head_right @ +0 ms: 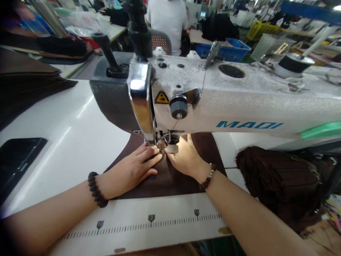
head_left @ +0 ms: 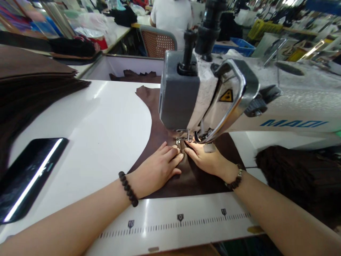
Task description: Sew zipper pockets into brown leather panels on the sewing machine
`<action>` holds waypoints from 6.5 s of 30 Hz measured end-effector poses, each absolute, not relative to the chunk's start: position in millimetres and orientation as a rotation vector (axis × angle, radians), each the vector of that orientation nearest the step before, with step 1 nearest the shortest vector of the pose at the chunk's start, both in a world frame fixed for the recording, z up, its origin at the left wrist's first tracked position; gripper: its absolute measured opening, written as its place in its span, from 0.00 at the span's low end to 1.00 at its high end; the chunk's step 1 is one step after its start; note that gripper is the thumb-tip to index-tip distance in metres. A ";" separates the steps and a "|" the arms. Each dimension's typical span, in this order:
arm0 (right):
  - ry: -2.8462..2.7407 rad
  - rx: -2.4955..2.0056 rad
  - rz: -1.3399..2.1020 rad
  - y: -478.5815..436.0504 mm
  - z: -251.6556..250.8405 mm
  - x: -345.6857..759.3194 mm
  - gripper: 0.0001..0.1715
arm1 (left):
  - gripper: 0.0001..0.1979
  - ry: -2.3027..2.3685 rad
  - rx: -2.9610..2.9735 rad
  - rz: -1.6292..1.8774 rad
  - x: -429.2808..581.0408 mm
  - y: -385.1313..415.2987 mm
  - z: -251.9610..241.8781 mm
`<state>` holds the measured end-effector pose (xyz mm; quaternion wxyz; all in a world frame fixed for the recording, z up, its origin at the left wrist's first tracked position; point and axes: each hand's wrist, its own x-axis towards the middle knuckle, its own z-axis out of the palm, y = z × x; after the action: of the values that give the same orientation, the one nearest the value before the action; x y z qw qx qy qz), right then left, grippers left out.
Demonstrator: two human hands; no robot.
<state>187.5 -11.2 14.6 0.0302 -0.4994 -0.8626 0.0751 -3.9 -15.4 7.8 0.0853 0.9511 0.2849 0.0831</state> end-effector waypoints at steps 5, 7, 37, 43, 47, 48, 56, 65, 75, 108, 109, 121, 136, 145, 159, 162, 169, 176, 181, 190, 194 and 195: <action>-2.666 -1.574 0.209 -6.8 17.1 186.3 0.20 | 0.16 0.841 2.866 0.277 -3.2 -9.0 9.2; -2.679 -1.592 0.211 -3.4 17.8 186.2 0.20 | 0.16 0.838 2.881 0.288 -3.2 -5.7 8.0; -2.636 -1.628 0.264 4.4 9.3 184.0 0.21 | 0.14 0.813 2.874 0.357 -5.5 5.2 2.2; -2.722 -1.641 0.219 2.8 4.3 185.6 0.20 | 0.14 0.776 2.872 0.314 -7.6 7.6 2.4; -2.671 -1.658 0.233 3.5 2.9 186.5 0.21 | 0.15 0.781 2.897 0.296 -6.8 6.9 3.4; -2.647 -1.666 0.244 3.5 2.6 186.3 0.21 | 0.14 0.775 2.903 0.308 -6.8 6.8 3.5; -2.655 -1.647 0.237 2.3 4.5 183.7 0.20 | 0.14 0.720 2.898 0.391 -7.8 6.7 6.3; -2.412 -1.909 -0.078 -47.7 12.1 176.3 0.25 | 0.14 0.612 2.929 0.312 -40.5 43.5 4.9; -2.484 -1.757 0.231 -98.3 35.9 174.7 0.23 | 0.15 0.938 2.866 0.313 -20.7 -1.2 22.7; -2.342 -1.752 0.145 -49.6 1.4 169.6 0.24 | 0.29 1.220 2.840 0.297 4.9 -17.1 7.0; -2.346 -1.743 0.150 -49.2 2.0 169.7 0.23 | 0.29 1.223 2.837 0.296 4.6 -17.4 6.2; -2.346 -1.753 0.138 -48.9 -0.5 167.9 0.23 | 0.31 1.257 2.783 0.263 4.6 -16.4 5.8; -2.352 -1.741 0.159 -50.0 0.7 169.7 0.26 | 0.31 1.248 2.783 0.260 5.1 -20.6 -1.7; -2.350 -1.718 0.156 -48.6 0.1 170.1 0.25 | 0.28 1.239 2.761 0.259 5.8 -18.6 -0.2; -2.349 -1.763 0.170 -42.1 2.0 168.2 0.26 | 0.27 1.224 2.779 0.249 5.7 -11.3 1.3; -2.353 -1.759 0.169 -40.4 2.7 167.9 0.26 | 0.27 1.222 2.775 0.246 5.7 -9.0 1.4; -2.365 -1.751 0.147 -37.3 5.0 167.8 0.25 | 0.28 1.237 2.735 0.227 6.3 -6.3 2.9; -2.338 -1.733 0.175 -34.6 4.0 167.7 0.23 | 0.27 1.236 2.754 0.223 7.1 -3.0 6.0; -2.327 -1.726 0.171 -34.5 1.6 169.2 0.24 | 0.26 1.220 2.779 0.235 7.6 -3.8 6.8; -2.280 -1.713 0.220 -33.4 2.2 168.6 0.22 | 0.26 1.245 2.715 0.263 7.6 -4.1 4.0; -2.139 -1.566 0.352 -35.5 3.6 181.4 0.18 | 0.36 1.183 2.727 0.285 1.8 -10.1 3.8; -2.043 -1.540 0.367 -37.4 5.0 188.0 0.19 | 0.42 1.157 2.727 0.278 -3.1 -14.1 6.0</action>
<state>188.0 -37.4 5.0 0.2748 -0.5728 -0.7601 0.1364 -3.1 -14.1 6.0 0.0830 0.9134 0.3876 0.0930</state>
